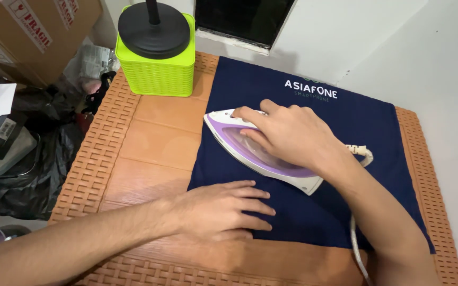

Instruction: Ironing a navy blue t-shirt with an Android logo on a table

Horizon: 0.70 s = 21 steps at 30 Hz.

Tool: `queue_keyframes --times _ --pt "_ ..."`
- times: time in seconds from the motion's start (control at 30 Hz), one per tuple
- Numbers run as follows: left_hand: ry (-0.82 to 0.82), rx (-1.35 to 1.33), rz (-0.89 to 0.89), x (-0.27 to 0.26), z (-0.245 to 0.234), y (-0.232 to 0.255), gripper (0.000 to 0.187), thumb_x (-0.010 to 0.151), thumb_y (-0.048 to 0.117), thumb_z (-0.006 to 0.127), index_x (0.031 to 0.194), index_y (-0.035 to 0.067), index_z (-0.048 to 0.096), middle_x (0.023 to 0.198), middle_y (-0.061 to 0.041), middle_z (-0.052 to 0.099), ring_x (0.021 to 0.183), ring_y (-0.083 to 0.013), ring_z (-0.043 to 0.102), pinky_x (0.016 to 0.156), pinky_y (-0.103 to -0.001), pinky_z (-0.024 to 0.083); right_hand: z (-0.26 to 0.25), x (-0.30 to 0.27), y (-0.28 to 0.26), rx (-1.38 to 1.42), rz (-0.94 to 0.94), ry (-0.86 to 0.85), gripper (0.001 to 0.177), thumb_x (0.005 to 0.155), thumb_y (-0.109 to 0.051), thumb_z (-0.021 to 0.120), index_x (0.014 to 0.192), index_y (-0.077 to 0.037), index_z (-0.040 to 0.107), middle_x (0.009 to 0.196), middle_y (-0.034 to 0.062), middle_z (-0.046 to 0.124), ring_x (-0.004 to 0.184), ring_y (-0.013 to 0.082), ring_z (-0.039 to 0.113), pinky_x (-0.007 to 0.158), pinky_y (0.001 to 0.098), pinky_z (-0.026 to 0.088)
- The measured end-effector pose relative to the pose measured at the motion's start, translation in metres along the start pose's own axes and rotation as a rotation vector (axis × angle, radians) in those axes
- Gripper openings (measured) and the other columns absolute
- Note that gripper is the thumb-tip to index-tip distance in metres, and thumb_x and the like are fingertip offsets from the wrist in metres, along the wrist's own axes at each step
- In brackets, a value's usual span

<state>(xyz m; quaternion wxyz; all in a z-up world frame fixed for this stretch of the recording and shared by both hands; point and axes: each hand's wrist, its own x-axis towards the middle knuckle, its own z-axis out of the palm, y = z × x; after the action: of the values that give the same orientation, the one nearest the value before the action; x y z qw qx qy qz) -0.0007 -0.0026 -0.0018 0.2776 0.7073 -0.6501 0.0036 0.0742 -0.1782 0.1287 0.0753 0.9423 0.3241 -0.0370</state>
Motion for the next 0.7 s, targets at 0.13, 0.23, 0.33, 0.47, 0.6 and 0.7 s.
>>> queue_keyframes --times 0.13,0.23,0.33,0.47,0.6,0.7 --pt "-0.011 0.062 0.011 0.0 0.0 0.002 0.047 0.103 0.045 0.052 0.14 0.019 0.063 0.151 -0.005 0.057 0.145 -0.033 0.047 0.121 -0.057 0.032 0.001 0.012 -0.003 -0.02 0.022 -0.004 0.042 0.106 -0.051 0.038 0.139 -0.029 0.051 0.098 0.0149 0.061 0.06 0.0485 0.068 0.048 0.0596 0.055" --pt "-0.032 0.065 -0.001 -0.001 -0.002 0.004 0.046 0.103 0.044 0.051 0.142 0.021 0.061 0.153 -0.004 0.056 0.147 -0.0322 0.045 0.123 -0.056 0.029 0.003 0.018 -0.003 -0.061 0.023 0.02 0.042 0.106 -0.052 0.038 0.14 -0.03 0.05 0.1 0.0162 0.061 0.056 0.0481 0.067 0.044 0.0587 0.055" --pt "-0.02 0.025 -0.001 -0.002 -0.004 0.005 0.046 0.103 0.041 0.052 0.142 0.019 0.061 0.153 -0.006 0.056 0.147 -0.0335 0.045 0.122 -0.057 0.03 0.0 0.014 -0.004 -0.043 0.029 -0.019 0.042 0.106 -0.052 0.039 0.14 -0.031 0.049 0.1 0.0167 0.061 0.062 0.05 0.068 0.049 0.0614 0.055" --pt "-0.006 0.022 0.005 -0.002 -0.002 0.002 0.044 0.102 0.04 0.053 0.141 0.021 0.062 0.151 -0.006 0.057 0.146 -0.0335 0.046 0.121 -0.058 0.031 -0.001 0.001 -0.002 -0.019 -0.02 0.0 0.038 0.106 -0.047 0.042 0.138 -0.03 0.052 0.097 0.0119 0.061 0.056 0.0465 0.068 0.045 0.0572 0.055" --pt "0.004 0.022 0.005 -0.003 -0.001 0.002 0.043 0.102 0.039 0.052 0.14 0.022 0.063 0.15 -0.004 0.057 0.146 -0.0339 0.046 0.122 -0.058 0.032 -0.005 -0.006 -0.005 -0.026 0.033 -0.081 0.043 0.104 -0.051 0.04 0.143 -0.034 0.048 0.101 0.011 0.061 0.056 0.0458 0.069 0.044 0.0568 0.056" --pt "0.039 0.039 0.022 -0.005 0.003 0.0 0.041 0.102 0.038 0.054 0.139 0.022 0.064 0.149 -0.004 0.059 0.145 -0.0335 0.047 0.121 -0.058 0.034 -0.005 -0.004 -0.006 -0.034 0.038 -0.073 0.044 0.105 -0.05 0.041 0.144 -0.031 0.049 0.101 0.0113 0.061 0.055 0.0441 0.07 0.044 0.0548 0.057"
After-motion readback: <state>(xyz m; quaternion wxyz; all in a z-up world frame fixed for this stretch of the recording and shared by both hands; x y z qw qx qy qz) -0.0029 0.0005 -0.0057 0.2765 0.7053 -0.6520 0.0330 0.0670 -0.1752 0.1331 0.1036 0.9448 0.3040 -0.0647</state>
